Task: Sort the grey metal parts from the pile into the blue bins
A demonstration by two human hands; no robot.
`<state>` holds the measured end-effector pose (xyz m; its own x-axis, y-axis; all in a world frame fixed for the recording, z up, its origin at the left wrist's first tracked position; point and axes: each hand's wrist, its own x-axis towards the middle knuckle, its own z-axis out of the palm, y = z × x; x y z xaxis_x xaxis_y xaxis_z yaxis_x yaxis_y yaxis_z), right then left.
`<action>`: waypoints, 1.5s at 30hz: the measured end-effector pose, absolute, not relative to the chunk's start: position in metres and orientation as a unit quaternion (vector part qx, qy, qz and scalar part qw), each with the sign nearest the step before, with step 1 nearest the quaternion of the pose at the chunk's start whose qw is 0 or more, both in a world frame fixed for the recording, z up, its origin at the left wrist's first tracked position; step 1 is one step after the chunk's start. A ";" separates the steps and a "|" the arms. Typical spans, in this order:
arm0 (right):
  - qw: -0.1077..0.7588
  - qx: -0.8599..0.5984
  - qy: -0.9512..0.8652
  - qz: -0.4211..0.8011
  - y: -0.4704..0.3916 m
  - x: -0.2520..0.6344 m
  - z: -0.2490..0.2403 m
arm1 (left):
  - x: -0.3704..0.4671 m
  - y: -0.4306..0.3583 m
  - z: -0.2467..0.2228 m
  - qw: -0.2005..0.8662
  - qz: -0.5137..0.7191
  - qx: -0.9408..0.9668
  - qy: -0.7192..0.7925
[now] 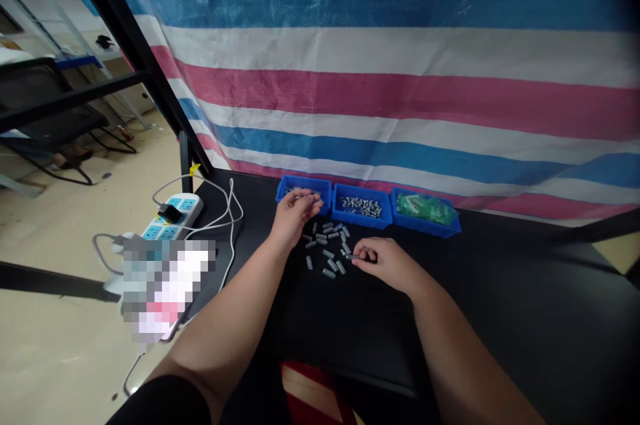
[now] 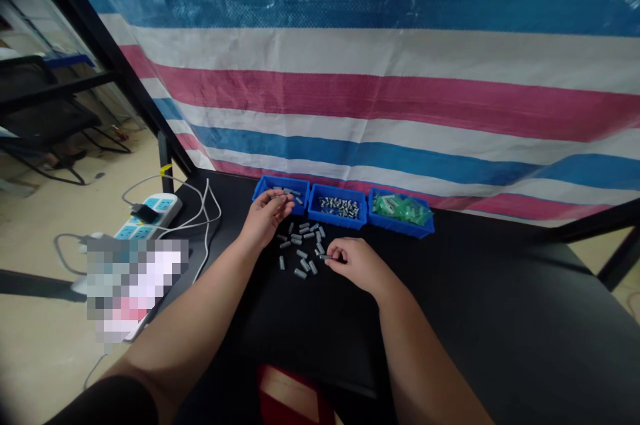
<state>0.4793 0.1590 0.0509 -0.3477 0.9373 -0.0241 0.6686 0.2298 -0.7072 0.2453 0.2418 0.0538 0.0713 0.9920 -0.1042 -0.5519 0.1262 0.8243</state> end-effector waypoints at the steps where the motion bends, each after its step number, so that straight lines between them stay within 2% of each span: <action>1: 0.213 -0.531 -0.752 0.327 0.159 0.479 0.052 | 0.246 0.240 0.054 0.669 0.567 0.330 0.350; 7: 0.302 -0.534 -0.718 0.328 0.158 0.477 0.053 | 0.251 0.227 0.056 0.675 0.448 0.503 0.300; 13: 0.395 -0.521 -0.694 0.301 0.159 0.470 0.049 | 0.252 0.219 0.055 0.709 0.302 0.586 0.251; 25: 0.396 -0.498 -0.700 0.324 0.157 0.464 0.047 | 0.257 0.220 0.046 0.712 0.265 0.592 0.268; 29: 0.359 -0.499 -0.712 0.340 0.156 0.468 0.047 | 0.255 0.221 0.048 0.708 0.278 0.581 0.288; 35: 0.272 -0.493 -0.772 0.295 0.157 0.467 0.046 | 0.252 0.224 0.051 0.695 0.357 0.544 0.306; 45: 0.270 -0.463 -0.788 0.304 0.154 0.464 0.048 | 0.252 0.233 0.053 0.686 0.539 0.362 0.329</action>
<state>0.4642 0.1535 0.0475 -0.4260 0.8931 0.1445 0.5650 0.3873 -0.7286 0.2523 0.2332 0.0531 0.2023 0.9774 -0.0612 -0.5007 0.1569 0.8513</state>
